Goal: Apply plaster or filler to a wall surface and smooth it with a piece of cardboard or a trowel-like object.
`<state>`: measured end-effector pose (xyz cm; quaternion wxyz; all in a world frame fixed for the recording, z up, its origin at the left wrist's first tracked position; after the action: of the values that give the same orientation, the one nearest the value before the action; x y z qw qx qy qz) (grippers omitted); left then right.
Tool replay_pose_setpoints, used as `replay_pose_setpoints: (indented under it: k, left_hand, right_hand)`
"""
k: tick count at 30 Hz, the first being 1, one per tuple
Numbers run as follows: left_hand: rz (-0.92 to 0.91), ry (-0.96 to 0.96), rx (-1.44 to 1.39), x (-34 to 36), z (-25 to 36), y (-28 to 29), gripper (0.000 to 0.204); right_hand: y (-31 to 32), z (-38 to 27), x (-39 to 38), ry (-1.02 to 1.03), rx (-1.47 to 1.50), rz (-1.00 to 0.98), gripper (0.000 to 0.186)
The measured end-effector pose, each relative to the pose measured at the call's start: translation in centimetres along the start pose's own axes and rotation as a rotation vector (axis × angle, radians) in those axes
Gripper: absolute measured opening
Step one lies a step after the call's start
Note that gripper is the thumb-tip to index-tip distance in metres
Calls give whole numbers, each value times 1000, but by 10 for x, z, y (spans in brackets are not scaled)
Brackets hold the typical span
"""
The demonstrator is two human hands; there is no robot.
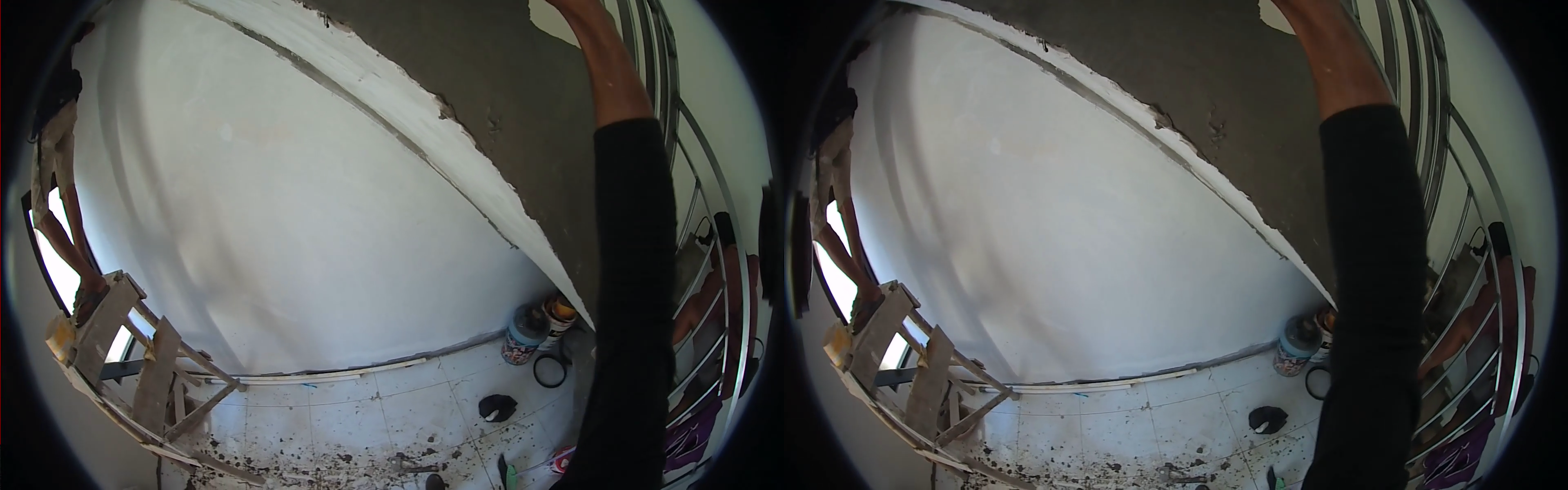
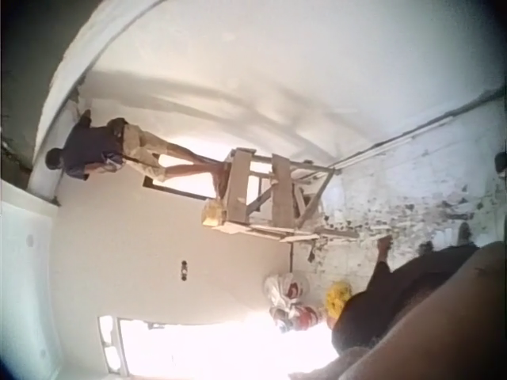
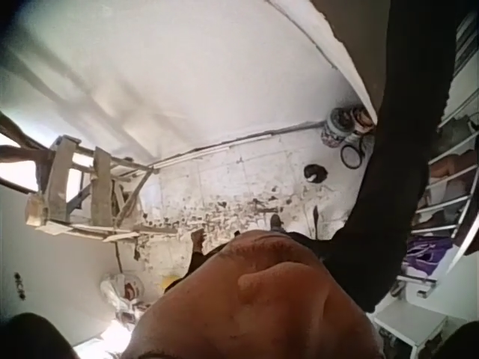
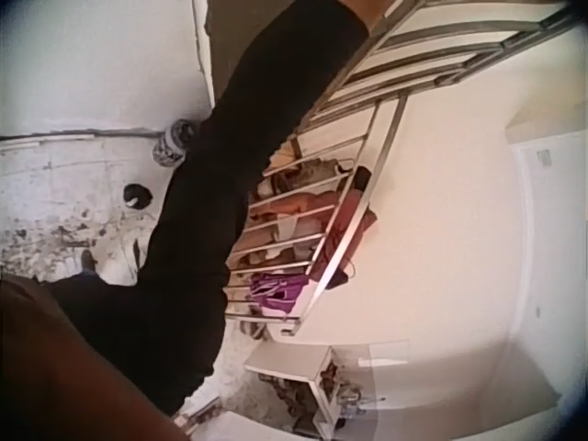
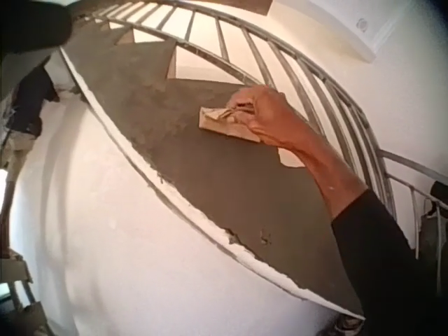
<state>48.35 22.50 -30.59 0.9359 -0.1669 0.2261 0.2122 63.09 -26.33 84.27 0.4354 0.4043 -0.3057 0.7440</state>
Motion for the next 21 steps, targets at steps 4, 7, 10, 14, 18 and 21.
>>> replay_pose_setpoints:
  k: [4, 7, 10, 14, 18, 21]
  left_hand:
    - [21, -134, 349, -5, -18, 4, 20]
    - [-87, -279, 567, -29, -29, 15, 19]
    - [78, -119, 333, -12, -33, 27, 20]
    - [154, -310, 193, 44, 17, 9, 10]
    - [-119, -791, 1504, 70, 33, -76, 38]
    - [-179, -708, 1310, 55, 8, -92, 29]
  right_hand:
    - [2, -24, -64, 327, -148, -56, 14]
    - [15, -14, -149, 393, -264, -261, 22]
    - [46, 10, -138, 297, -80, -237, 23]
    - [13, 47, -39, 89, -375, -261, 23]
    - [-12, -14, -16, 198, -16, -242, 11]
    - [-4, -4, -102, 230, -122, -179, 14]
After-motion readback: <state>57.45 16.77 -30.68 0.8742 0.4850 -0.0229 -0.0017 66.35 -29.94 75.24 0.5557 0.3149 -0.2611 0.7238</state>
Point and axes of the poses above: each hand's wrist, its own x-axis towards the middle knuckle, its own y-axis out of the back of the hand, z = x × y, the point moved 9 cm from there along x, towards the middle knuckle, and after that the axes turned 11 degrees about -x, right-handed, at the moved point
